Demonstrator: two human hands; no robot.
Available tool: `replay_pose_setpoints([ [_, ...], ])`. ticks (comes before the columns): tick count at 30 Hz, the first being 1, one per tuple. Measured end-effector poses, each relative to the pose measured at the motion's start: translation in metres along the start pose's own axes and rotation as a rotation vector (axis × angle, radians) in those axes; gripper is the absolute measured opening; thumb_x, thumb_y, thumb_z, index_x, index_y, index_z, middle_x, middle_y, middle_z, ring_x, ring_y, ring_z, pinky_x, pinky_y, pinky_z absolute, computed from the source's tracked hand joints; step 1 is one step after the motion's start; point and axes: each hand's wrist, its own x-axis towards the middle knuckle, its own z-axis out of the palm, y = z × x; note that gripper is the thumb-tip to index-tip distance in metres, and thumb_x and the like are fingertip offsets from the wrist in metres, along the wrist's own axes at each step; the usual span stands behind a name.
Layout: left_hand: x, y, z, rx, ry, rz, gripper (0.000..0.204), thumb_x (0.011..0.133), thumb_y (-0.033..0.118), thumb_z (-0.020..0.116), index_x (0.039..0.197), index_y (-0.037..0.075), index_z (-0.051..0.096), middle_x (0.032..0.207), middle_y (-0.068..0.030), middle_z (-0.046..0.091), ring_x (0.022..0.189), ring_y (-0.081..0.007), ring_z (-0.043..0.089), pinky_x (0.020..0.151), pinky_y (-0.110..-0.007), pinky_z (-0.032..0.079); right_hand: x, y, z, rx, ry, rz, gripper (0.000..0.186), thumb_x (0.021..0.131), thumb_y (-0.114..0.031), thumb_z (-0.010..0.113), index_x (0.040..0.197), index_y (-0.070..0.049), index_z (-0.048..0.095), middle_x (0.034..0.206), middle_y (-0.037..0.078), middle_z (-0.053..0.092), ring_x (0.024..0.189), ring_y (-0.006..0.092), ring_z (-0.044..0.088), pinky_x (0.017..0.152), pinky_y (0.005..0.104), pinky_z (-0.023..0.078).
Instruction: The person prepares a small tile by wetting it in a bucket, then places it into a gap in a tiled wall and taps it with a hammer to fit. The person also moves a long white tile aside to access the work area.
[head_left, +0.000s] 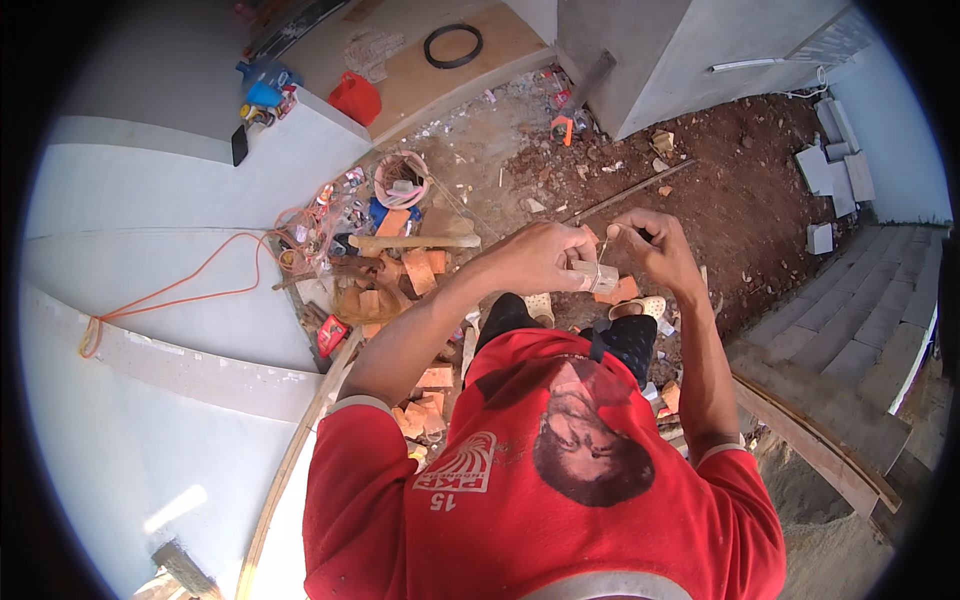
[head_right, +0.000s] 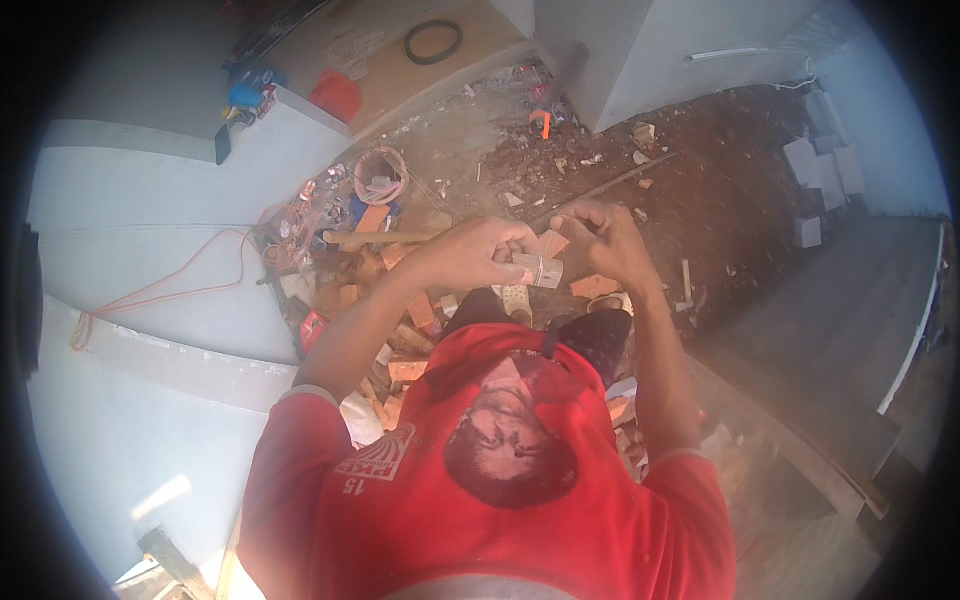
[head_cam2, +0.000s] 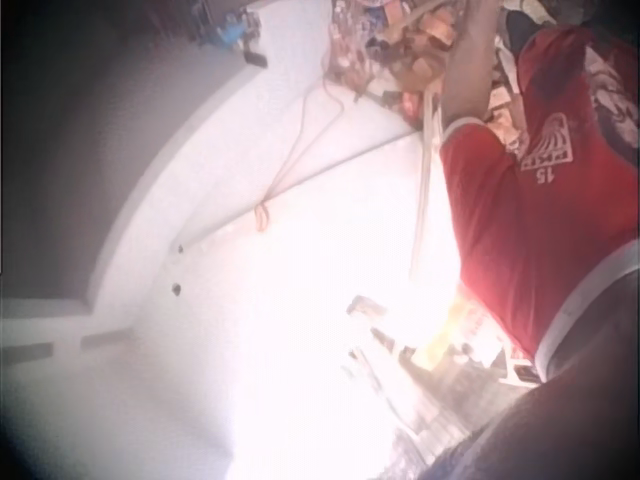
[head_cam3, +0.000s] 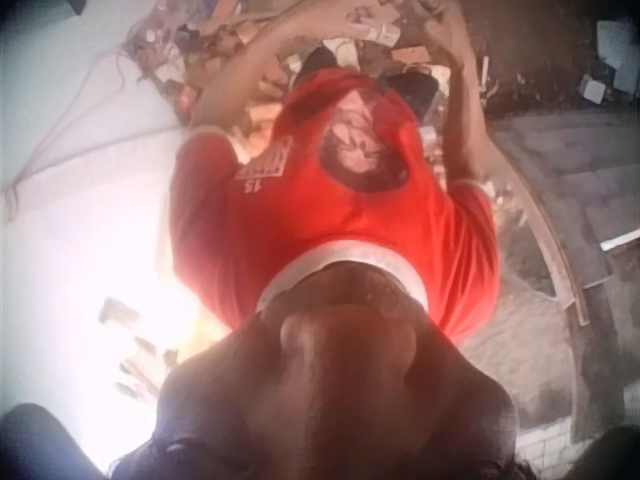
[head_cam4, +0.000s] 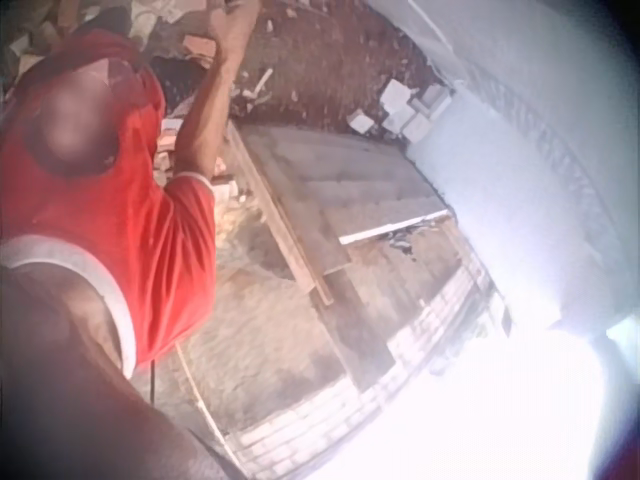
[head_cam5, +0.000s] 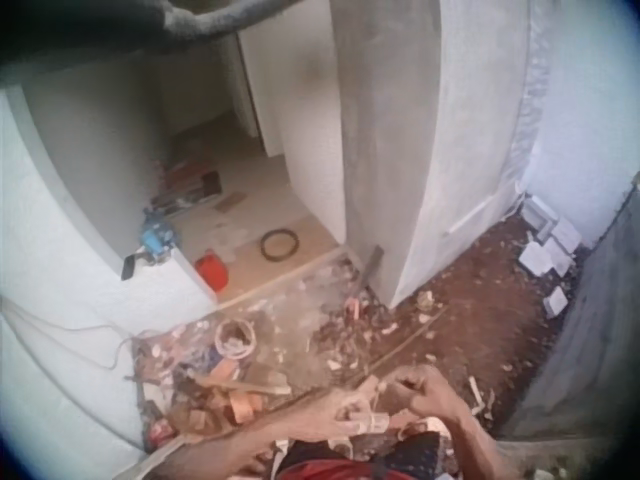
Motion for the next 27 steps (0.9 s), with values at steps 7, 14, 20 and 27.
replay_pose_setpoints([
  [7, -0.004, -0.010, 0.001, -0.556, 0.456, -0.023, 0.042, 0.085, 0.036, 0.079, 0.103, 0.000, 0.069, 0.089, -0.0126, 0.071, 0.076, -0.0248, 0.069, 0.073, -0.041, 0.055, -0.019, -0.021, 0.021, 0.047, -0.225, 0.240, 0.018, 0.096, -0.017, 0.067, 0.096, 0.000, 0.073, 0.079, 0.005, 0.068, 0.075, 0.0116, 0.063, 0.068, 0.0310, 0.049],
  [14, -0.015, 0.004, 0.011, -0.021, 0.336, -0.043, 0.034, 0.093, 0.022, 0.074, 0.119, 0.002, 0.063, 0.089, -0.0105, 0.070, 0.079, -0.0126, 0.069, 0.064, -0.027, 0.055, -0.015, -0.023, 0.012, -0.223, 0.002, -0.118, 0.024, 0.098, -0.021, 0.068, 0.091, 0.002, 0.069, 0.076, 0.004, 0.064, 0.070, 0.0121, 0.056, 0.066, 0.0307, 0.045],
  [20, -0.028, -0.003, -0.004, -0.655, 0.190, 0.059, 0.033, 0.092, 0.020, 0.074, 0.114, -0.002, 0.063, 0.092, -0.0091, 0.071, 0.073, -0.0122, 0.067, 0.060, -0.028, 0.056, -0.008, -0.039, 0.016, -0.098, -0.082, 0.128, 0.020, 0.097, -0.017, 0.067, 0.093, 0.002, 0.069, 0.074, 0.003, 0.060, 0.070, 0.0086, 0.052, 0.062, 0.0300, 0.042],
  [27, -0.029, 0.006, -0.003, -0.570, 0.540, -0.009, 0.025, 0.090, 0.018, 0.073, 0.107, 0.001, 0.067, 0.088, -0.0079, 0.069, 0.079, -0.0130, 0.067, 0.064, -0.028, 0.055, -0.023, -0.039, 0.026, -0.196, -0.225, -0.284, 0.013, 0.095, -0.009, 0.063, 0.093, 0.001, 0.070, 0.075, 0.006, 0.064, 0.073, 0.0117, 0.061, 0.066, 0.0316, 0.047],
])
